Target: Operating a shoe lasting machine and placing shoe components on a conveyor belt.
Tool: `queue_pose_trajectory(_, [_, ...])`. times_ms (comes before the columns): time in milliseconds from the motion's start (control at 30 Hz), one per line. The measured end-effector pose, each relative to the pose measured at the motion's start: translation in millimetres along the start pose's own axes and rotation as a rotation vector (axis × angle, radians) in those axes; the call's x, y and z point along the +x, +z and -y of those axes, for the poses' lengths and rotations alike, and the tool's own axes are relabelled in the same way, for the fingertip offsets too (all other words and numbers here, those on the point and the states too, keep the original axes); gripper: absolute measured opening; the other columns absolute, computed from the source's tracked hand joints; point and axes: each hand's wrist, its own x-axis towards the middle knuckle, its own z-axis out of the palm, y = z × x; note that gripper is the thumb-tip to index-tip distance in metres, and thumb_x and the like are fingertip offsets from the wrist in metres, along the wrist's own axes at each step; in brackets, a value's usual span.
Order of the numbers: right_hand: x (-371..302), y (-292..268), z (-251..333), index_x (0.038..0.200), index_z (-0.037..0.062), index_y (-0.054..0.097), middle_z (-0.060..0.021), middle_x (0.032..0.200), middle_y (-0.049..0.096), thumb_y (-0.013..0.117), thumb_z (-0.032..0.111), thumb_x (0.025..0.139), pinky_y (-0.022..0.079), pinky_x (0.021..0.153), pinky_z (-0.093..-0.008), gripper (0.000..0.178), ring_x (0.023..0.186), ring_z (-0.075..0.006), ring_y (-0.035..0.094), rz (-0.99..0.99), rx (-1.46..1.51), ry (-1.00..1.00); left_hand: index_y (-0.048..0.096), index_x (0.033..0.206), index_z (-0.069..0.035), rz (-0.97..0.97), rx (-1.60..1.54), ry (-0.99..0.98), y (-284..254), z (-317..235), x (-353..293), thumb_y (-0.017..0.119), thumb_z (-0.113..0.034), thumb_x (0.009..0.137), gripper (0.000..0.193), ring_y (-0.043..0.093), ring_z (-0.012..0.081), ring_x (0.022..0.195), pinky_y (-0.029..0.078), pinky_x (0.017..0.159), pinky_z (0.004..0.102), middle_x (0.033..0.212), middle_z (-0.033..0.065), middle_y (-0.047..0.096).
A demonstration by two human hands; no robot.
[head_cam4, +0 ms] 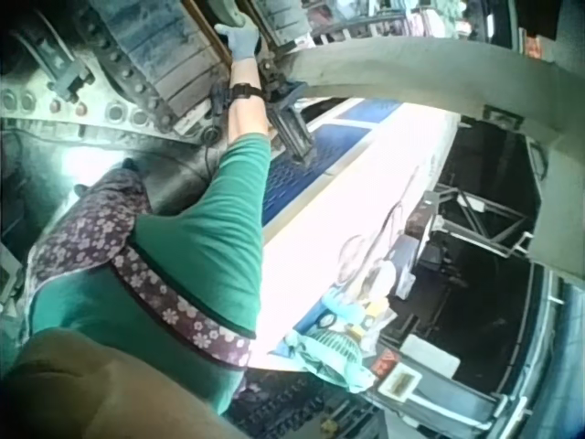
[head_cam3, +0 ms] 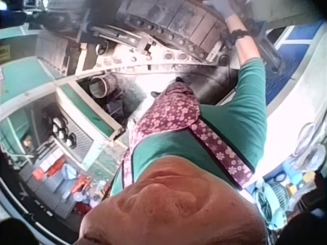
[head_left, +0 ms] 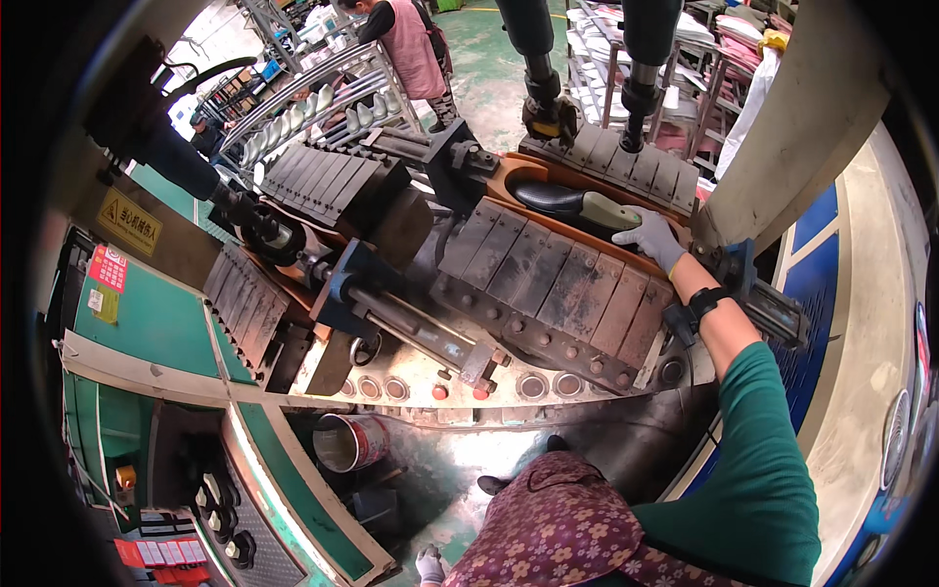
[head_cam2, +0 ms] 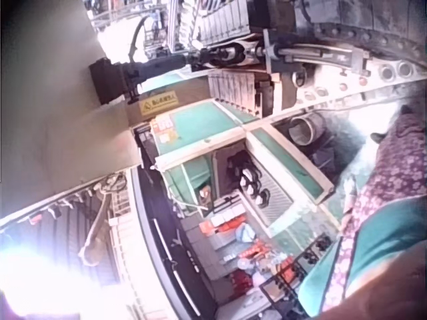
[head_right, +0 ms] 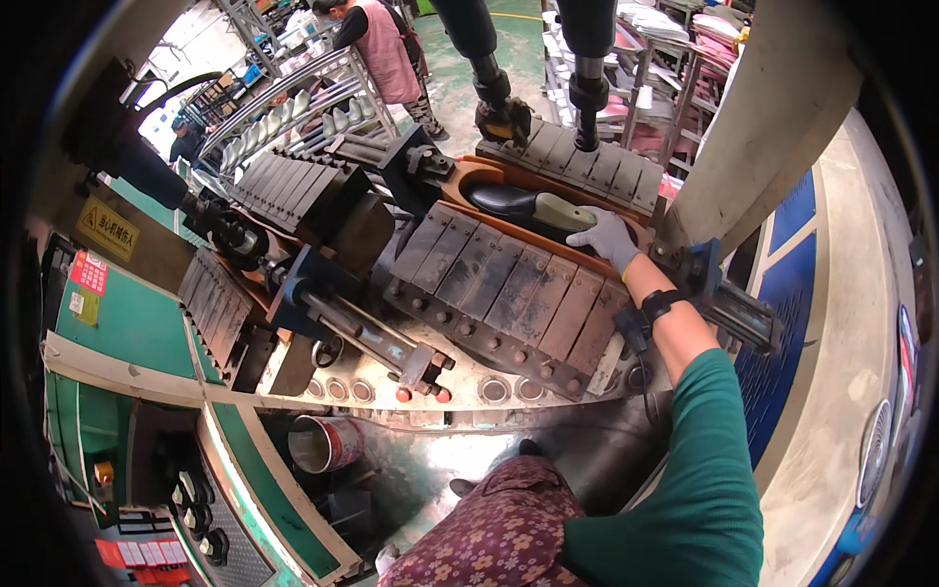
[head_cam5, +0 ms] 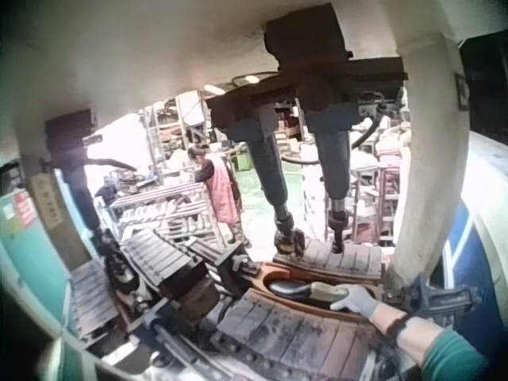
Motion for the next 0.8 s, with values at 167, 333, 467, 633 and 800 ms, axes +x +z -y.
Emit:
queue_pose_trajectory(167, [0, -9, -5, 0.122, 0.0048, 0.066, -0.0135, 0.110, 0.072, 0.088, 0.018, 0.061, 0.049, 0.093, -0.0341, 0.066, 0.101, -0.0250, 0.067, 0.032, 0.057, -0.095, 0.070, 0.092, -0.003, -0.010, -0.079, 0.054, 31, -43, 23, 0.065, 0.000, 0.077, 0.016, 0.049, 0.0094, 0.061, 0.040, 0.058, 0.0249, 0.071, -0.0018, 0.056])
queue_pose_trajectory(333, [18, 2, 13, 0.128, 0.0065, 0.064, -0.0117, 0.109, 0.072, 0.088, 0.018, 0.061, 0.050, 0.087, -0.0331, 0.071, 0.097, -0.0228, 0.066, 0.060, -0.140, -0.077, 0.066, 0.108, 0.000, 0.058, -0.184, 0.105, 32, -71, 33, 0.066, 0.002, 0.081, 0.028, 0.053, 0.0107, 0.066, 0.045, 0.063, 0.0258, 0.077, 0.0007, 0.059])
queue_pose_trajectory(467, [21, -8, 5, 0.132, 0.0073, 0.061, -0.0107, 0.112, 0.071, 0.091, 0.019, 0.059, 0.051, 0.086, -0.0335, 0.080, 0.099, -0.0228, 0.065, 0.094, -0.063, 0.002, 0.064, 0.115, 0.001, 0.110, -0.192, 0.172, 40, -81, 37, 0.066, 0.000, 0.084, 0.031, 0.053, 0.0106, 0.069, 0.045, 0.065, 0.0253, 0.080, 0.0011, 0.059])
queue_pose_trajectory(633, [4, -10, -7, 0.123, 0.0029, 0.066, -0.0174, 0.112, 0.072, 0.087, 0.026, 0.068, 0.049, 0.094, -0.0353, 0.063, 0.106, -0.0295, 0.067, -0.305, -0.300, -0.280, 0.063, 0.116, -0.002, 0.035, 0.074, 0.445, 36, -107, 30, 0.063, -0.002, 0.089, 0.027, 0.058, 0.0129, 0.083, 0.048, 0.079, 0.0266, 0.094, 0.0023, 0.063])
queue_pose_trajectory(800, [-144, 6, 94, 0.097, -0.0006, 0.069, -0.0040, 0.080, 0.070, 0.069, 0.023, 0.093, 0.050, 0.070, -0.0257, 0.024, 0.074, -0.0111, 0.064, -0.621, 0.335, -0.243, 0.062, 0.117, 0.004, -0.522, 0.164, 0.788, -40, -133, 28, 0.057, -0.002, 0.089, 0.029, 0.061, 0.0253, 0.108, 0.045, 0.102, 0.0346, 0.116, 0.0140, 0.065])
